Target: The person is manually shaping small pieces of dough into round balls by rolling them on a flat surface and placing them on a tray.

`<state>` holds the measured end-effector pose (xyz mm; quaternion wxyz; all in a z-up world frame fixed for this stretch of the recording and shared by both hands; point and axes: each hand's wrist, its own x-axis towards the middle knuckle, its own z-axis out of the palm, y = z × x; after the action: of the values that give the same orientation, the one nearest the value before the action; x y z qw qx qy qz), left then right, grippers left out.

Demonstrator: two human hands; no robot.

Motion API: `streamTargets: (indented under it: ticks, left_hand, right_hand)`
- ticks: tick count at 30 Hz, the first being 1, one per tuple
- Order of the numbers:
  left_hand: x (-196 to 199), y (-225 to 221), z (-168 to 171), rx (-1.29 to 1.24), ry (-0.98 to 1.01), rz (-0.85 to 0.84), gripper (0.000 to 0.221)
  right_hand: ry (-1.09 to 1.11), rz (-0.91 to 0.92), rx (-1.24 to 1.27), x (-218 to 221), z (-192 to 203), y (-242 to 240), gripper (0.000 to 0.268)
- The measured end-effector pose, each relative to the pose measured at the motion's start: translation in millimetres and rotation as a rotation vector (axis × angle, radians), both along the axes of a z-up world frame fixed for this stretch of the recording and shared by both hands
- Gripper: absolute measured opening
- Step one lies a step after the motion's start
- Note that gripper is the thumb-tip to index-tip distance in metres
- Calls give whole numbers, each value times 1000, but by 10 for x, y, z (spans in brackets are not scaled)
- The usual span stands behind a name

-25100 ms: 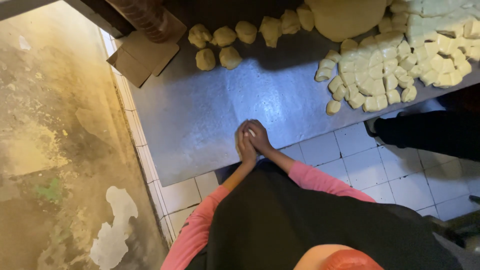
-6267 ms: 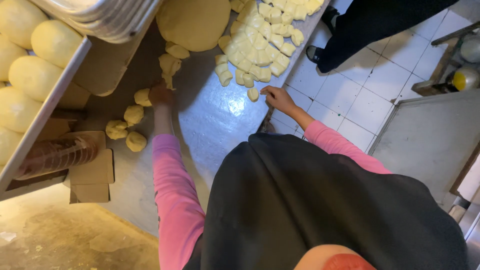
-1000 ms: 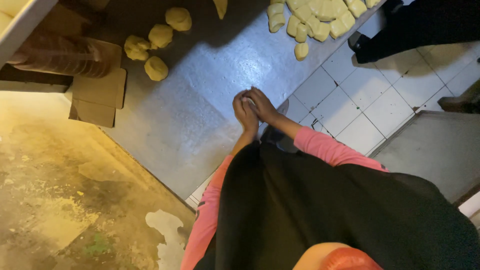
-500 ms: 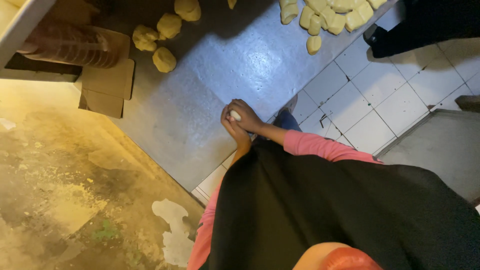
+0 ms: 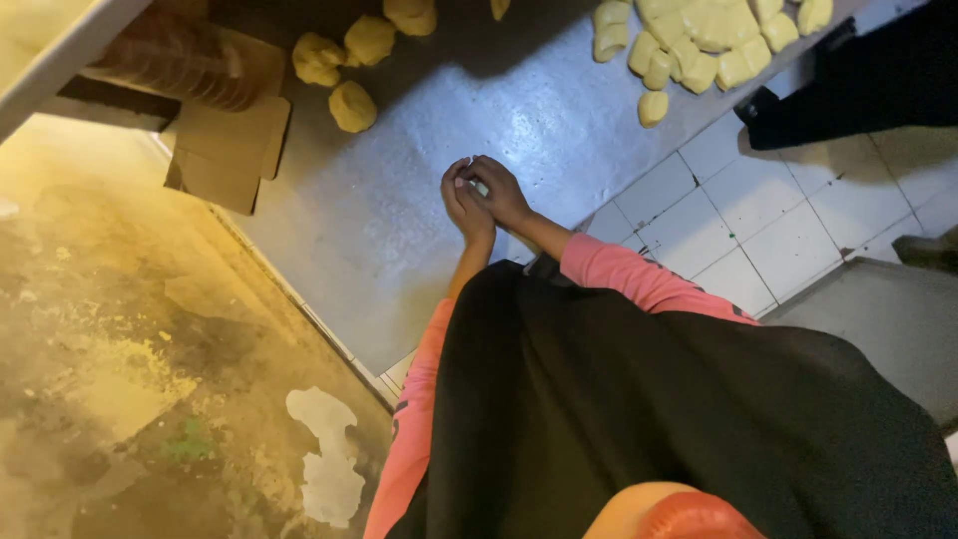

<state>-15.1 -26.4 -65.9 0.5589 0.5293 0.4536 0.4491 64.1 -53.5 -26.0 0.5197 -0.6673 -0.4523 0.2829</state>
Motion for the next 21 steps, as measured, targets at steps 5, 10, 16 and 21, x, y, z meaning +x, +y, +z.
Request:
streamTargets:
  ticks: [5,10,16,21]
  left_hand:
    - [-397,-609,-35,93,43,76,39]
    - [-188,-964,79,87,71,-15,42]
    - [416,-352,249,235,264,-220,29]
    - [72,89,298,73,159,-25,27]
  right_hand:
    - [-85,98,49,-338,-228,-338,21]
    - [-44,84,41,-79,-191,-904,20]
    - [-73,-89,46,429,-182,-554,16]
    - [-5,-91,7,62,-53,46,18]
